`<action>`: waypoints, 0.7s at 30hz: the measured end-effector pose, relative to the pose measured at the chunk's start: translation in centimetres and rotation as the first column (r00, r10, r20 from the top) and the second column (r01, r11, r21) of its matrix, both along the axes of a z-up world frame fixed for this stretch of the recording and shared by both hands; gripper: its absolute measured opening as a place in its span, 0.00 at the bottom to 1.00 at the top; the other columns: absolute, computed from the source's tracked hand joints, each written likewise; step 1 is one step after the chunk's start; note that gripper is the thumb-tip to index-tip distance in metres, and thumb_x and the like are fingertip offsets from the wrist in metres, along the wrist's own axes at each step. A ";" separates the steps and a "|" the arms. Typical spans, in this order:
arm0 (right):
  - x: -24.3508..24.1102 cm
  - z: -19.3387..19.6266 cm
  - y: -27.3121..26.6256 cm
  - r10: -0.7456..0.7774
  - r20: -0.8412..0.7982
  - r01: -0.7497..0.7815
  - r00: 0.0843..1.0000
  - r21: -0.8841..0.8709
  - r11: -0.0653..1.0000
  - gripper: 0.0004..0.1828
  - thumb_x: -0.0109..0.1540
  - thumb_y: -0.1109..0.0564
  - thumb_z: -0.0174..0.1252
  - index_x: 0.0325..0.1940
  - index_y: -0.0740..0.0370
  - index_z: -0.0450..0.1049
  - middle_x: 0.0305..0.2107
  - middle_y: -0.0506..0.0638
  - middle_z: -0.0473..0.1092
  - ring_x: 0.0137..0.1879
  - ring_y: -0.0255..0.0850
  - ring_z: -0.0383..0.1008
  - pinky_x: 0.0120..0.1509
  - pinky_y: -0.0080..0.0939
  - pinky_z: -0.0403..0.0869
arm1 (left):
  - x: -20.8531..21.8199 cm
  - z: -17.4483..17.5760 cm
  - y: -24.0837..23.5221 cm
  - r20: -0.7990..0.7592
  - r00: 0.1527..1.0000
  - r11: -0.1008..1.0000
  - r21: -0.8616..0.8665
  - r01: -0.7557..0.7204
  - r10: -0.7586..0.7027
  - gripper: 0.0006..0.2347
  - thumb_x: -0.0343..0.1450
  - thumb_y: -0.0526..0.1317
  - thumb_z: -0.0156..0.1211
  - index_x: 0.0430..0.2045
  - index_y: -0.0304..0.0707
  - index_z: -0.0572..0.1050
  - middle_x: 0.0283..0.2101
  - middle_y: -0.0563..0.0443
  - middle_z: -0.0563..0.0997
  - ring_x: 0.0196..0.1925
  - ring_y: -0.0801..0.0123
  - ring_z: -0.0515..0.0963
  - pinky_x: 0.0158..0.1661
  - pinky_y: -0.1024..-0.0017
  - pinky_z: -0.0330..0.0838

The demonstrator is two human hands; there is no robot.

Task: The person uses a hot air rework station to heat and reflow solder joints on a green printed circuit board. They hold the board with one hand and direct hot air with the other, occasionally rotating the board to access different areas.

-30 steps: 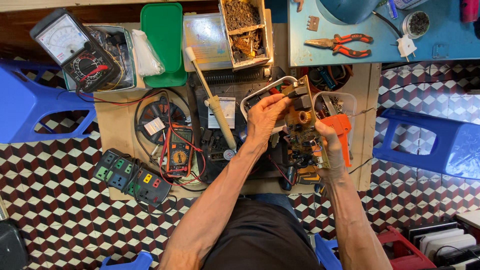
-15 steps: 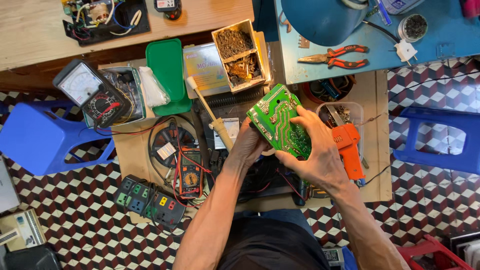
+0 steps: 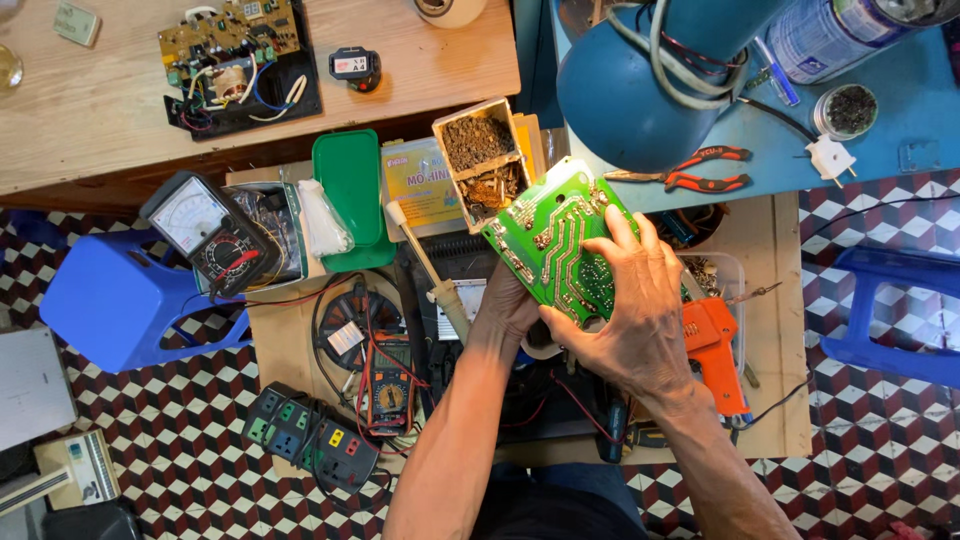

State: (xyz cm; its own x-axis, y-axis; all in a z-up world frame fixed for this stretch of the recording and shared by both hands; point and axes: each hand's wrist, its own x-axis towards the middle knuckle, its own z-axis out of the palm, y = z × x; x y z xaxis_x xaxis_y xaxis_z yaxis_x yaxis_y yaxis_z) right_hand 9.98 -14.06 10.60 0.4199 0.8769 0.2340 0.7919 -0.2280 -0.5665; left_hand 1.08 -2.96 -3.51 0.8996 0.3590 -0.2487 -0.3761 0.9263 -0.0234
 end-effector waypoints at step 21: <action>1.5 -1.4 -0.5 0.015 -0.084 -0.010 0.996 0.060 0.998 0.41 0.51 0.44 0.74 0.61 0.65 0.64 0.69 0.67 0.57 0.77 0.65 0.54 0.77 0.67 0.56 | 1.4 -1.5 -0.9 -0.089 0.996 0.995 -0.089 -0.039 0.031 0.14 0.74 0.34 0.62 0.51 0.22 0.74 0.49 0.34 0.81 0.47 0.58 0.85 0.45 0.66 0.84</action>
State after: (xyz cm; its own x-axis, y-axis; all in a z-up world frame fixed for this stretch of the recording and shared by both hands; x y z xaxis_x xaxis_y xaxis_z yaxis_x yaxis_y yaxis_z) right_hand 11.44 -14.58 9.21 0.4297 0.8677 0.2499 0.7430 -0.1825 -0.6440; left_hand 2.47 -3.87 -4.98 0.8604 0.3623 -0.3585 -0.4125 0.9081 -0.0723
